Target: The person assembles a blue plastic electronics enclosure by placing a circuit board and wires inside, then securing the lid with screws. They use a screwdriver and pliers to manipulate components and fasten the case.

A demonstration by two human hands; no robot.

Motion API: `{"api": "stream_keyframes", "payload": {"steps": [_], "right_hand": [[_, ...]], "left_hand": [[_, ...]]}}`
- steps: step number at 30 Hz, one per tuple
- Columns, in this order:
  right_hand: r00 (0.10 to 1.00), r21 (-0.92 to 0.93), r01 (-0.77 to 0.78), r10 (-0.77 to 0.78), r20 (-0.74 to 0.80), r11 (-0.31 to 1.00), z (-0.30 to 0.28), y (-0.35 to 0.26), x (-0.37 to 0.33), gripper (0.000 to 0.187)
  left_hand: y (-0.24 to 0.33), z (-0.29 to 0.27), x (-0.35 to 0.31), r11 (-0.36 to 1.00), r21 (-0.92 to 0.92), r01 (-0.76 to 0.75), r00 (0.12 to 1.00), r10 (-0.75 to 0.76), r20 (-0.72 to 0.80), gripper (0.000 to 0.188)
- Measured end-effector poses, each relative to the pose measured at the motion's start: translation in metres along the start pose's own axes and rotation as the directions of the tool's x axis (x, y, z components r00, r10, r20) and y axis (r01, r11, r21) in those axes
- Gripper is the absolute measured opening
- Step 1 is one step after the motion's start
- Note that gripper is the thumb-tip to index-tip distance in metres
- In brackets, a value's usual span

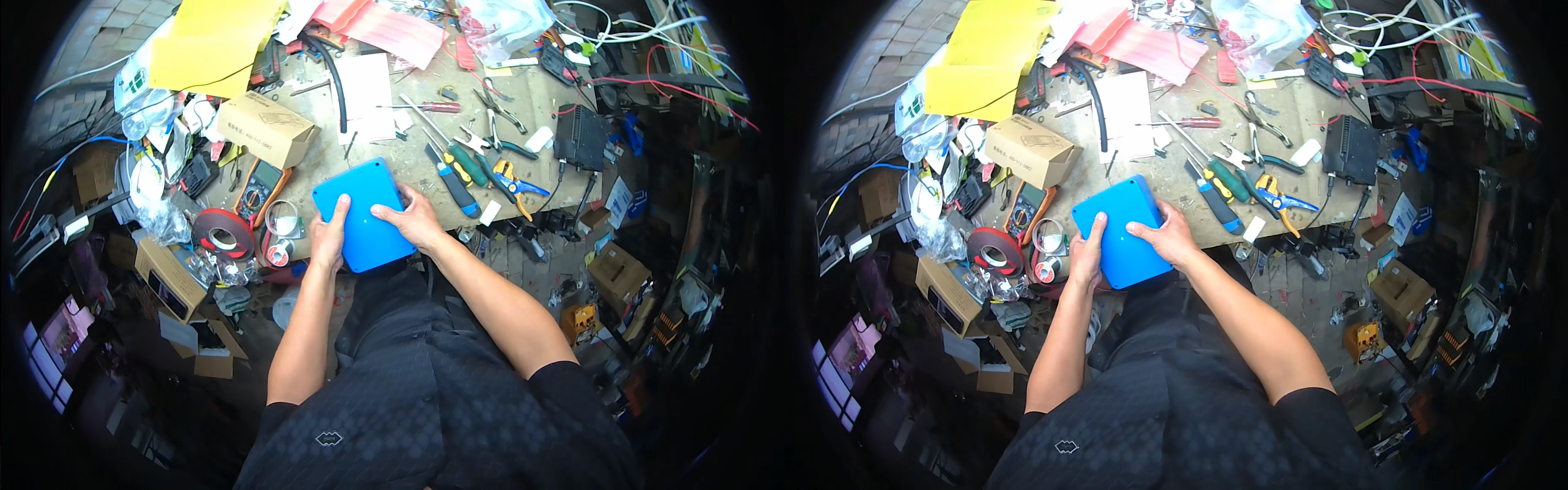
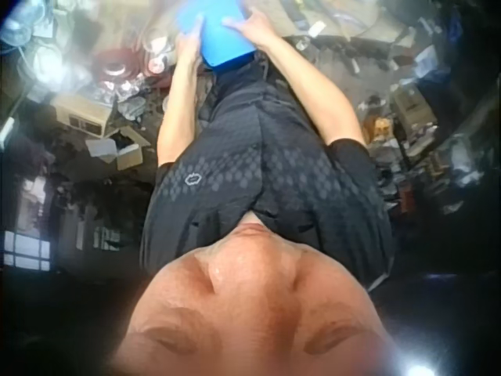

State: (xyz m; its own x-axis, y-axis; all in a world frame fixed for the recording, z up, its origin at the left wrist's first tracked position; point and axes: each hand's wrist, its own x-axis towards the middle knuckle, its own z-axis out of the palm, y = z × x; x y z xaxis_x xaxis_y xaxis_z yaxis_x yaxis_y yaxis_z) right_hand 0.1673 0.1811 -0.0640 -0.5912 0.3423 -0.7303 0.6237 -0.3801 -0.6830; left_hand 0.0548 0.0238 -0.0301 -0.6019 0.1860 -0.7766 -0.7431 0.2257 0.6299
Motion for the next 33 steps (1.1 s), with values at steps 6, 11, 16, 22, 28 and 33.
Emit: {"api": "stream_keyframes", "payload": {"steps": [6, 11, 16, 22, 28, 33], "right_hand": [[0.997, -0.31, 0.031, -0.051, -0.055, 0.95, -0.001, -0.004, -0.002, 0.109], [0.999, -0.513, 0.041, -0.042, 0.011, 0.857, -0.008, -0.018, 0.001, 0.096], [0.995, -0.422, 0.061, -0.09, -0.05, 0.905, -0.008, -0.015, -0.002, 0.081], [0.984, -0.455, 0.039, -0.115, -0.14, 0.889, -0.006, -0.02, -0.018, 0.075], [0.993, -0.48, -0.032, -0.025, -0.111, 0.877, -0.012, -0.032, -0.013, 0.074], [0.994, -0.389, -0.105, 0.105, -0.023, 0.915, -0.011, -0.016, 0.005, 0.078]], "left_hand": [[0.006, -0.001, 0.003, 0.993, 0.074, 0.091, 0.996, -0.09, -0.022, 0.062], [0.01, -0.002, 0.002, 0.981, 0.162, 0.105, 0.994, -0.102, -0.028, 0.068], [0.012, -0.001, 0.002, 0.97, 0.23, 0.082, 0.996, -0.074, -0.044, 0.065], [0.016, 0.008, -0.002, 0.968, 0.232, 0.099, 0.995, -0.092, -0.039, 0.058], [0.009, 0.005, 0.007, 0.971, 0.216, 0.097, 0.993, -0.11, 0.046, 0.059], [0.018, 0.004, 0.009, 0.964, 0.212, 0.158, 0.986, -0.164, 0.01, 0.055]]}}
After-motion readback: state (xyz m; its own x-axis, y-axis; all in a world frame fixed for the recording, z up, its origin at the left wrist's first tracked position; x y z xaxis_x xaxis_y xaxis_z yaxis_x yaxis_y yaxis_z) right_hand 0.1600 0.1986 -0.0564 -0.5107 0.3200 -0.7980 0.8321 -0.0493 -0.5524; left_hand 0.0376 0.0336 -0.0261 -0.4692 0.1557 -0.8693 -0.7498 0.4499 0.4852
